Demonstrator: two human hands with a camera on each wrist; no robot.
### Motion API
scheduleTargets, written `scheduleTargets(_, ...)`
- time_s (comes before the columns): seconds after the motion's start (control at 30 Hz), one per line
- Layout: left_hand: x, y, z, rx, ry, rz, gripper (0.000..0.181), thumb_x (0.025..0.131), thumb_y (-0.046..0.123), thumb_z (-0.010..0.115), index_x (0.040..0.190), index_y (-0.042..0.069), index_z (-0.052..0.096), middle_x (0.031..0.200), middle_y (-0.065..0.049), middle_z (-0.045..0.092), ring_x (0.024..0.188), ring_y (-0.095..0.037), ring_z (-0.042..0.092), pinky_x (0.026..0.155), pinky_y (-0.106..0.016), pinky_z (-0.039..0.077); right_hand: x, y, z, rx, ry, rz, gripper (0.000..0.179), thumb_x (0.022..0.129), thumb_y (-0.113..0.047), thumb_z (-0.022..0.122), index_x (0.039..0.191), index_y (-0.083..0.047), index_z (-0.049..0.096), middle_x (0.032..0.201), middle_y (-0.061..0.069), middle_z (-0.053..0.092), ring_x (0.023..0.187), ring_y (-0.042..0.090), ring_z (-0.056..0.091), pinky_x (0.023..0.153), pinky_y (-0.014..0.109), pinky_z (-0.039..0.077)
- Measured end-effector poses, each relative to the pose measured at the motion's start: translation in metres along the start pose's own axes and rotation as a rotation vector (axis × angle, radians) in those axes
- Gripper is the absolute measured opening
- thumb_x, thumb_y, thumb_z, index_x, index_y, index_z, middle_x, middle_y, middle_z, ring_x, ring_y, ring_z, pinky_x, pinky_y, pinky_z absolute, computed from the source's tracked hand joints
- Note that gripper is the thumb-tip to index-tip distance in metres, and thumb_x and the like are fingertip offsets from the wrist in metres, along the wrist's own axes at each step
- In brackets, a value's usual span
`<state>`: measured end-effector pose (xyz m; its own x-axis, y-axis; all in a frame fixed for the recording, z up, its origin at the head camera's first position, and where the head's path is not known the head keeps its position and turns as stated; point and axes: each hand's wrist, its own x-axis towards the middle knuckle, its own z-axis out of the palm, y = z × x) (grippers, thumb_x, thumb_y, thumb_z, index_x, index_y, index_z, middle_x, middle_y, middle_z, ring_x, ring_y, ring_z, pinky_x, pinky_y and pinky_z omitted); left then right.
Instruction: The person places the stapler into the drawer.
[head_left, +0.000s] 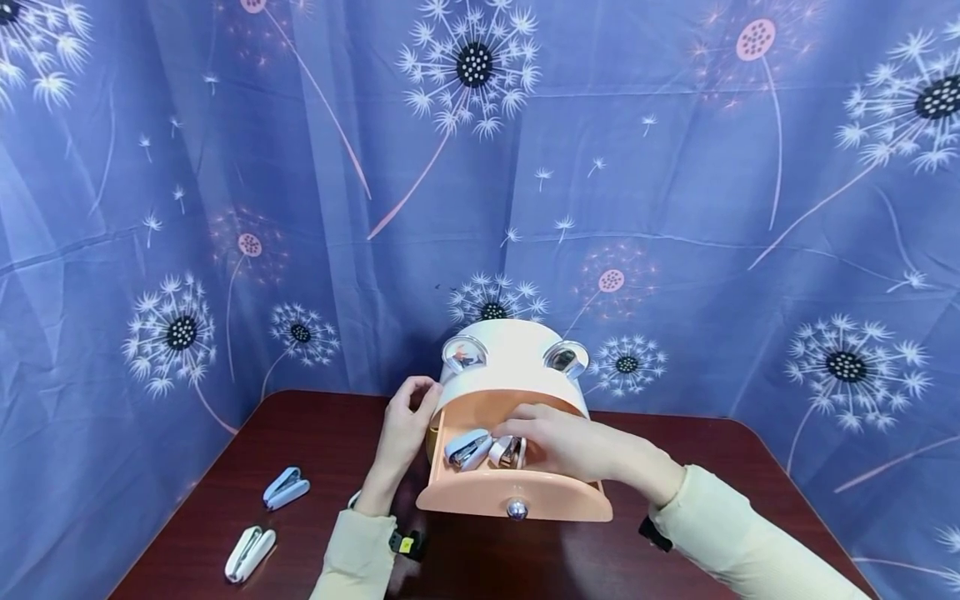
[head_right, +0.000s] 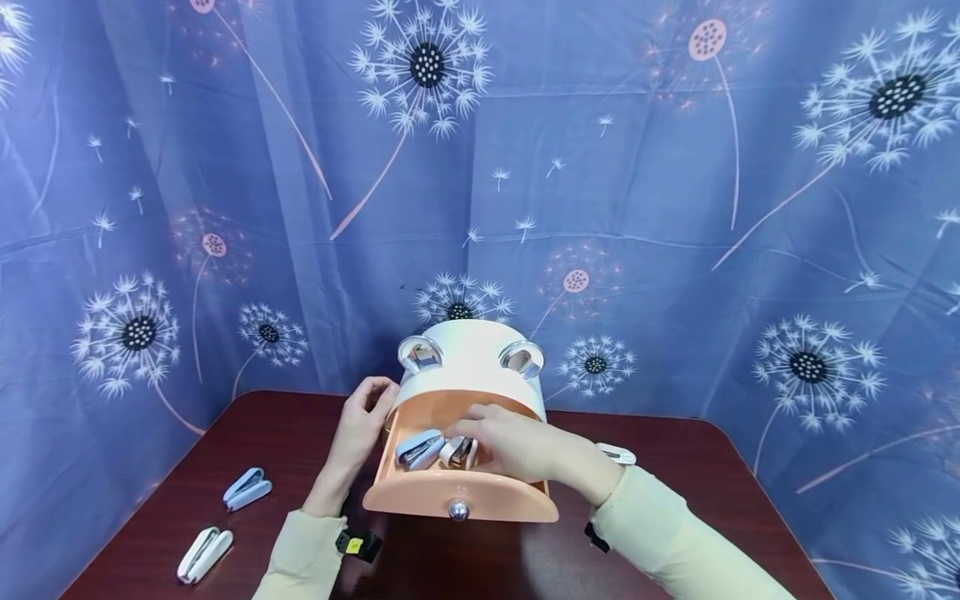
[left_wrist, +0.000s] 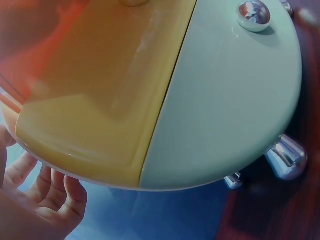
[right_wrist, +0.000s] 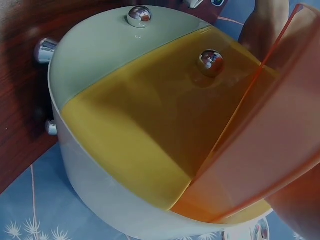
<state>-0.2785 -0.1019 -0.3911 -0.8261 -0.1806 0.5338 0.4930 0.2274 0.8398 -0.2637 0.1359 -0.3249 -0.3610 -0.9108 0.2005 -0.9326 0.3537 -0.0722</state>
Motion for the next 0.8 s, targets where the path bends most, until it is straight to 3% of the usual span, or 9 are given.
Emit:
scheduleTargets(0.3,0.000,0.000,-0.001,0.000,0.004,-0.013,0.016,0.085,0.017,0.058,0.094,0.003,0.059,0.082,-0.008,0.058,0.071,-0.017,0.051,0.063,-0.024,0.040,-0.004,0.000,-0.006,-0.023,0.021,0.002,0.056,0.076,-0.026,0.067,0.126,-0.015,0.044,0.115,-0.001,0.047,0.105,0.013,0.041,0.087,0.032,0.036)
scheduleTargets(0.53,0.000,0.001,-0.001,-0.014,-0.004,-0.013,0.017,0.085,0.016,0.058,0.094,0.002,0.059,0.083,-0.010,0.058,0.073,-0.021,0.051,0.065,-0.030,0.040,-0.015,-0.009,-0.024,0.035,-0.011,0.048,0.049,0.083,-0.031,0.060,0.126,-0.014,0.045,0.127,0.008,0.042,0.117,0.020,0.036,0.092,0.037,0.033)
scheduleTargets(0.8,-0.001,0.001,-0.001,-0.006,-0.006,-0.013,0.016,0.085,0.016,0.058,0.094,0.002,0.059,0.083,-0.009,0.058,0.073,-0.018,0.051,0.064,-0.025,0.040,-0.043,-0.018,-0.036,0.055,0.041,0.109,0.041,0.086,-0.028,0.056,0.125,-0.018,0.047,0.125,-0.005,0.043,0.113,0.010,0.040,0.086,0.031,0.038)
